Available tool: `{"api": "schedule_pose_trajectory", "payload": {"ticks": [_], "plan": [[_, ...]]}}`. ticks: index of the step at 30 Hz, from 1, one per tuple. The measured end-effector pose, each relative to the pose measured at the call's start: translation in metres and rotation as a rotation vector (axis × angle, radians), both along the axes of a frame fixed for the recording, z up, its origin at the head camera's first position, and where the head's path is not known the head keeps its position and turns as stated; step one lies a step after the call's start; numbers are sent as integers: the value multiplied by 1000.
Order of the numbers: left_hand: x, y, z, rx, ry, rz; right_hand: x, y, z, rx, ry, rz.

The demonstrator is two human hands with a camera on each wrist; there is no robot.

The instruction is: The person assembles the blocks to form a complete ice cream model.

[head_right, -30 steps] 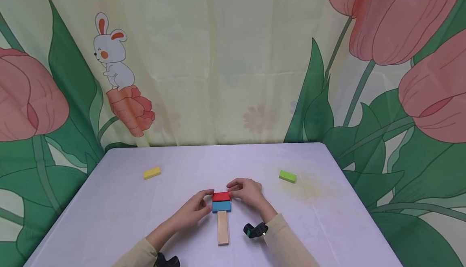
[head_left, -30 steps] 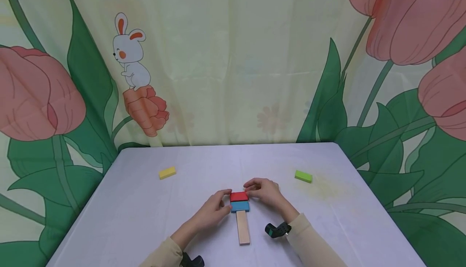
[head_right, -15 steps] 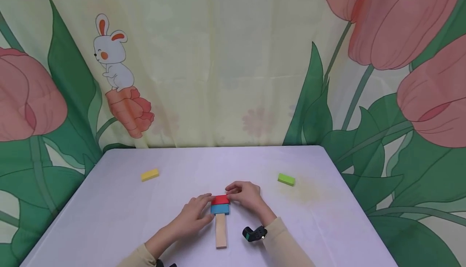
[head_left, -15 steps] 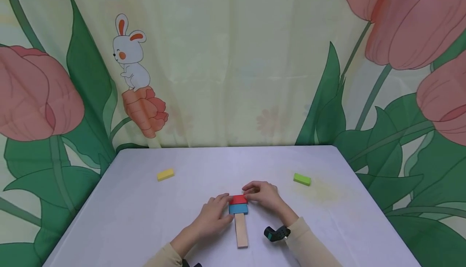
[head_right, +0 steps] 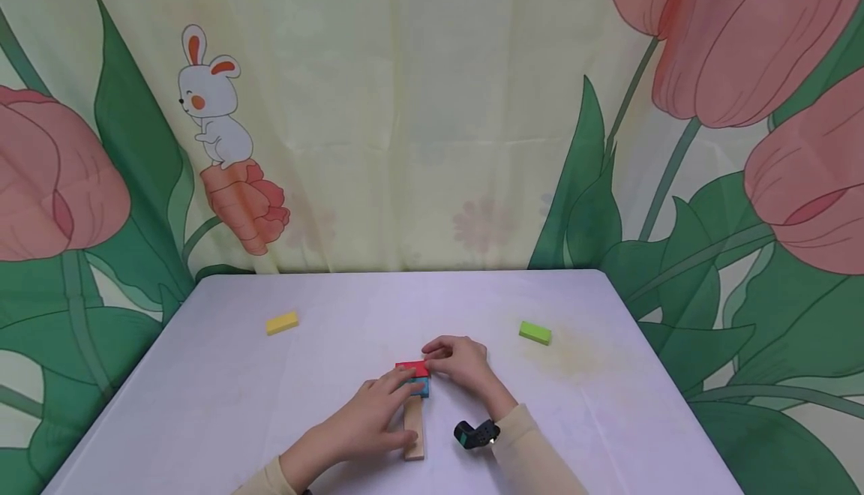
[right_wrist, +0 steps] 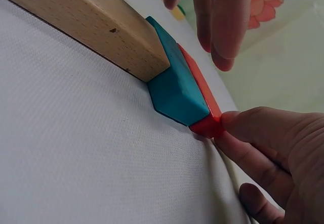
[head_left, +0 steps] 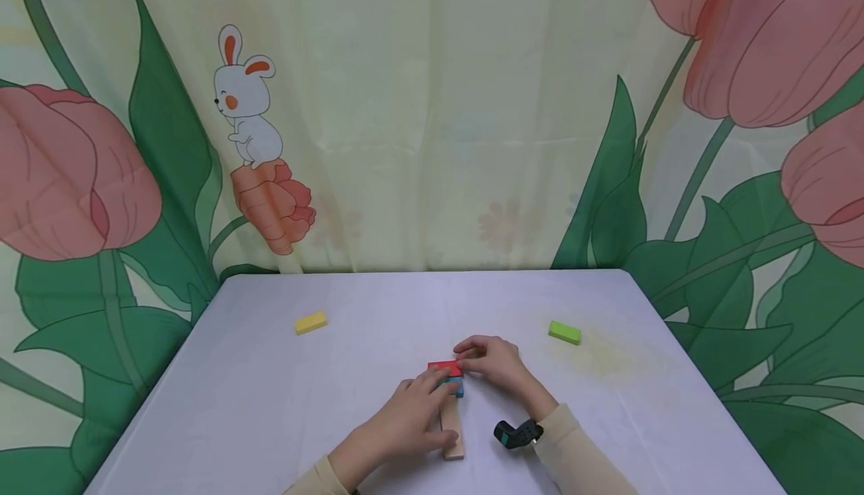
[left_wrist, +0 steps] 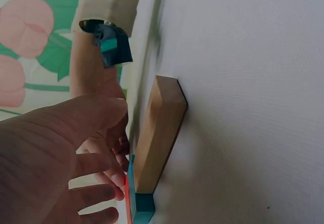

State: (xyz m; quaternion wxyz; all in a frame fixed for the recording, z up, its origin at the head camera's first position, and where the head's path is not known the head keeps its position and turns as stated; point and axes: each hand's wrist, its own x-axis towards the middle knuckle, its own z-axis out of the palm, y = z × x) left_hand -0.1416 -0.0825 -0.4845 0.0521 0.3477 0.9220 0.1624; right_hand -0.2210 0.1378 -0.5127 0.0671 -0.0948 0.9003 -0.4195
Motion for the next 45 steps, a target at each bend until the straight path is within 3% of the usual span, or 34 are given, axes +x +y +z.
{"api": "schedule_pose_trajectory", "payload": {"ticks": [17,35,45], "plan": [[-1,3,1,-146,-17,39,0,-1,-1,9,-25,-23],[-3,2,-1,-144,-14,32,1,7,-5,-46,-8,-64],[-3,3,0,-133,-22,36,-3,22,-8,-80,92,-156]]}}
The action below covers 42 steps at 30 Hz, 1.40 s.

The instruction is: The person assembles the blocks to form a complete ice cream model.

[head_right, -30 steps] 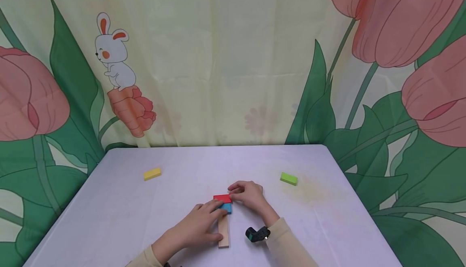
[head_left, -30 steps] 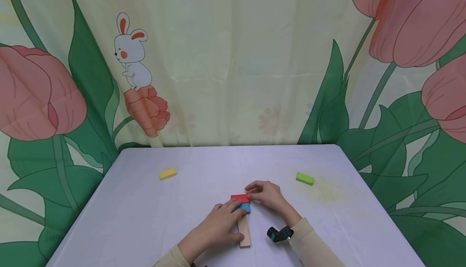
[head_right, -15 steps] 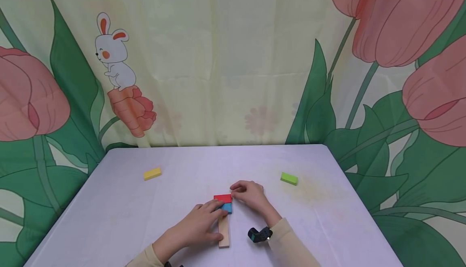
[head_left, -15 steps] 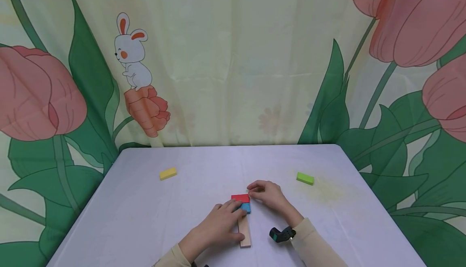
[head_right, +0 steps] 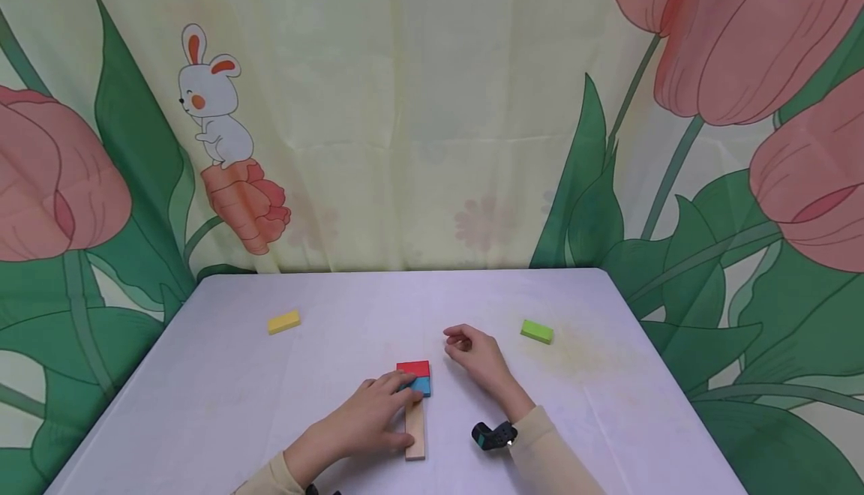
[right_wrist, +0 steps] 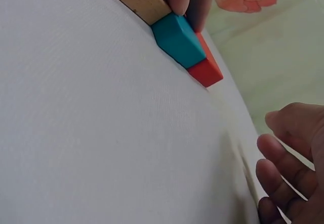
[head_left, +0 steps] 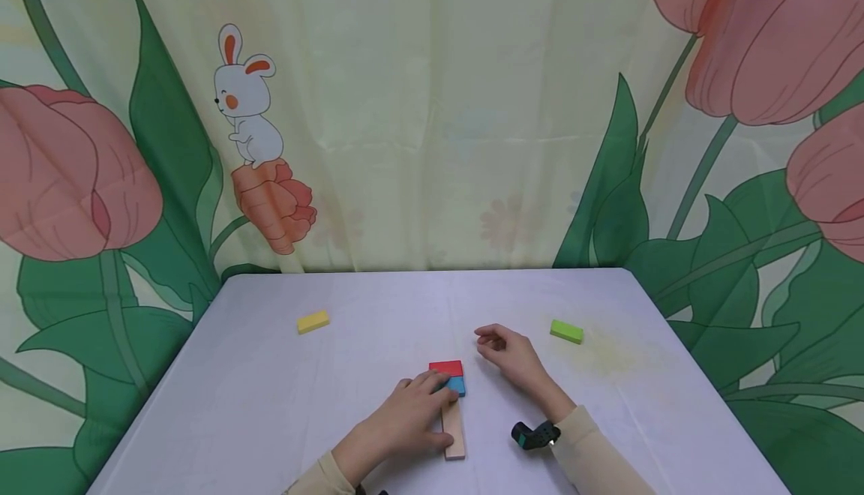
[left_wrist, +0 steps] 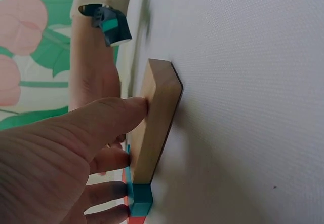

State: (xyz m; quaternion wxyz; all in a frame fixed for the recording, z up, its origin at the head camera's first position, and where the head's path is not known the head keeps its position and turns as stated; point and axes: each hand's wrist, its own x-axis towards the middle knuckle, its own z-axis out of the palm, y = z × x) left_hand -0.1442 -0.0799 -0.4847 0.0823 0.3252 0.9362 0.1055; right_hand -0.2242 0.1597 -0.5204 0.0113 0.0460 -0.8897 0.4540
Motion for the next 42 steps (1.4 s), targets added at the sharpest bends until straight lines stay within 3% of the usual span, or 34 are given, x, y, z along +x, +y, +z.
{"api": "schedule_pose_trajectory", "payload": {"ticks": [15,21,30,42], "plan": [[1,-1,-1,9,11,-6,3,56,0,42,67,-101],[1,-2,-2,28,14,-13,7,81,4,64,71,-201],[-1,-3,-6,27,19,-6,10,105,7,84,64,-287],[-1,-1,-1,20,-7,-1,8,129,8,85,42,-451]]}}
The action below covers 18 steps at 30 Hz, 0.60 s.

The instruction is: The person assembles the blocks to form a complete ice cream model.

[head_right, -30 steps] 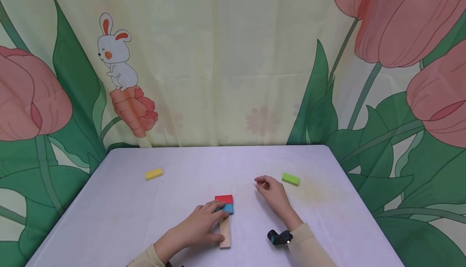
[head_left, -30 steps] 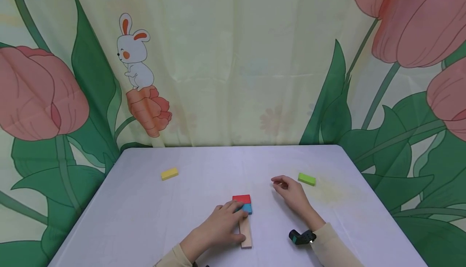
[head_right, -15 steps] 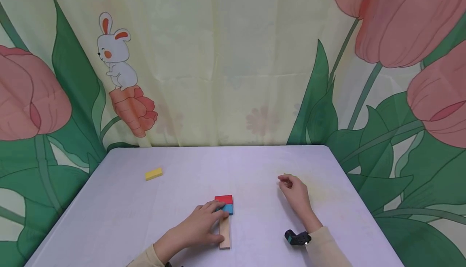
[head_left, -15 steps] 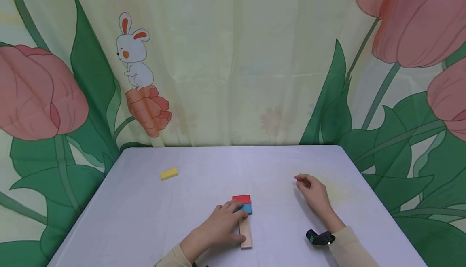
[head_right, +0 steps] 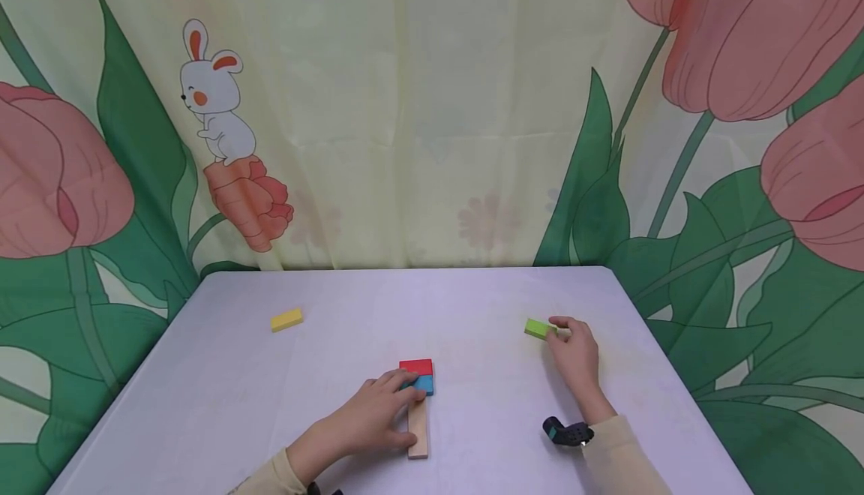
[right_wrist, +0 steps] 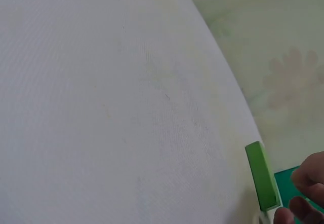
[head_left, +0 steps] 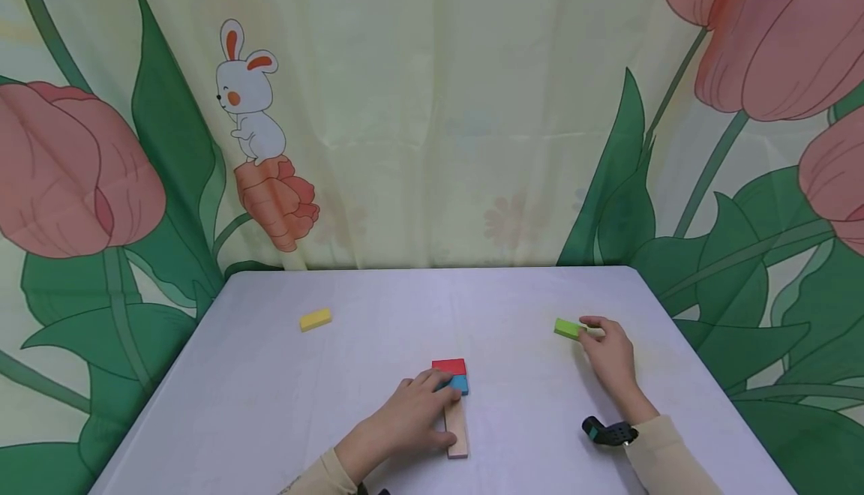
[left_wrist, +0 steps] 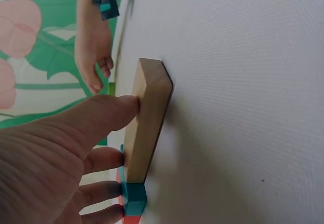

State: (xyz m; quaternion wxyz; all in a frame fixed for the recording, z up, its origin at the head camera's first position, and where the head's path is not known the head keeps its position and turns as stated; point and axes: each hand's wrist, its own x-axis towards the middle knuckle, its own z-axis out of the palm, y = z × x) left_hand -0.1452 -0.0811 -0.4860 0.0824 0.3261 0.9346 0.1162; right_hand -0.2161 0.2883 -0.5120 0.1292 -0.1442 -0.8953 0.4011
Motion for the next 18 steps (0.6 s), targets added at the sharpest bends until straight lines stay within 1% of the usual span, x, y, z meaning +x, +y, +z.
{"api": "schedule_pose_trajectory", "payload": {"ticks": [3,10,18], "plan": [[0,0,0,3,-1,0,0,3,-1,8,-24,-2],[0,0,-2,1,1,10,0,3,-2,13,-81,51],[1,-1,-2,0,11,4,-1,-1,1,32,-91,51]]}}
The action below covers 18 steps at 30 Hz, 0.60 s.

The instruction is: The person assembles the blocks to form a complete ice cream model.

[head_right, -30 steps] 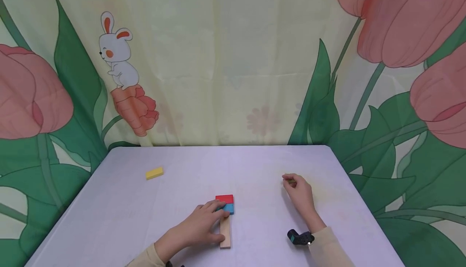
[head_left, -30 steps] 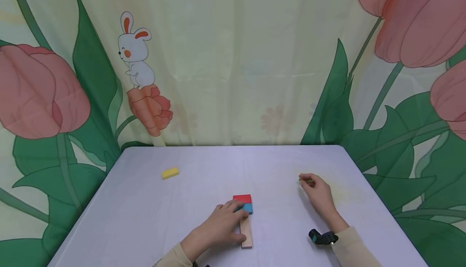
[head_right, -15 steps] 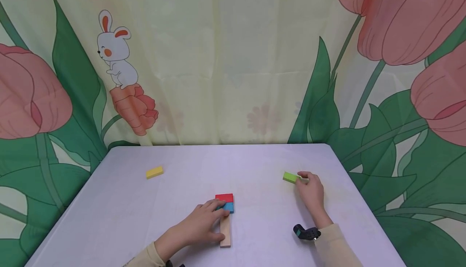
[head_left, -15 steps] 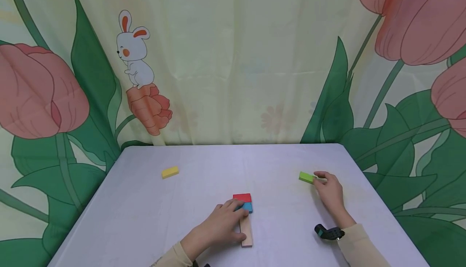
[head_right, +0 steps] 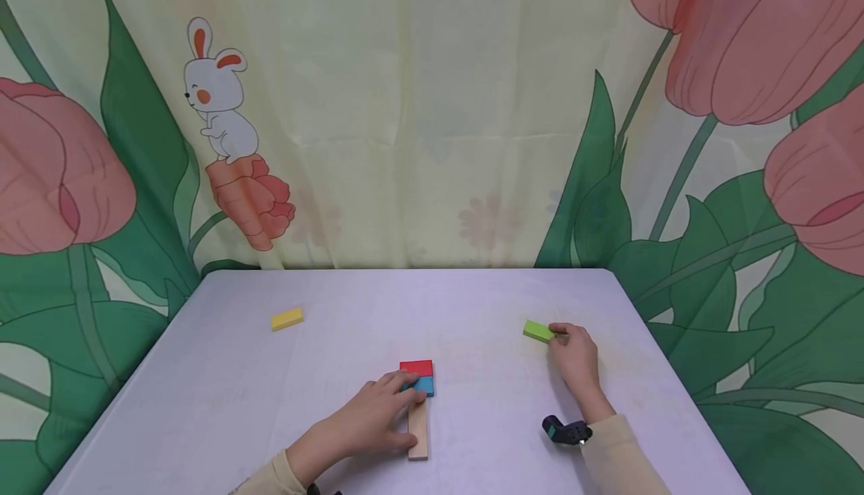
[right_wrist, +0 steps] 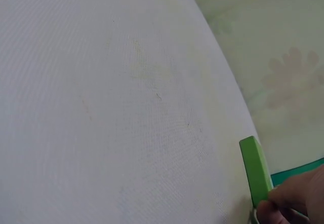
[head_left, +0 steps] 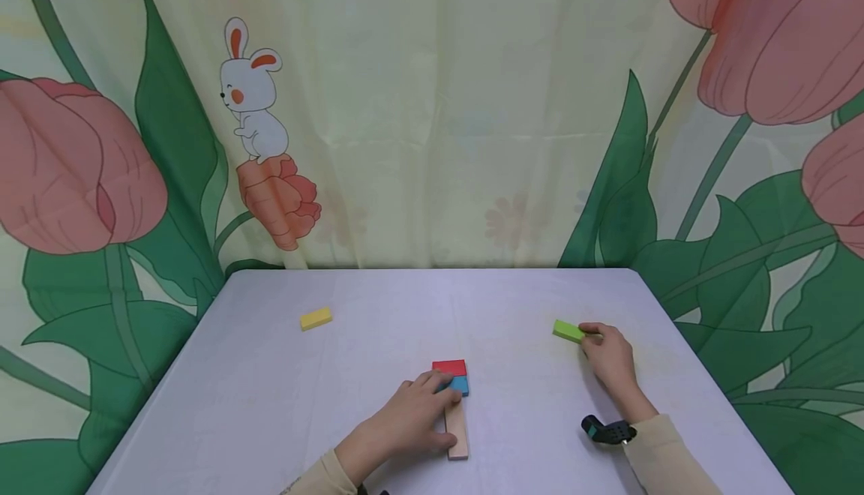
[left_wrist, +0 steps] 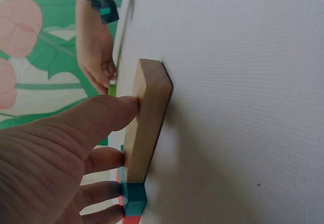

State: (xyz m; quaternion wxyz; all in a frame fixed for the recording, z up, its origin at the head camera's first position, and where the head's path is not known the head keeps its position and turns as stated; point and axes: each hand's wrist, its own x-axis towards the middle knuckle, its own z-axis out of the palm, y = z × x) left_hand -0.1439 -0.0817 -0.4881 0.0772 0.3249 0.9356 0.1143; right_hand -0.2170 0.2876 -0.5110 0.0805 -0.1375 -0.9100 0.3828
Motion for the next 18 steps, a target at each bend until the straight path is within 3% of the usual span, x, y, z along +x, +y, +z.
{"api": "schedule_pose_trajectory", "payload": {"ticks": [18], "plan": [[1,0,2,-16,-10,1,-10,-34,-1,-19,-24,57]]}}
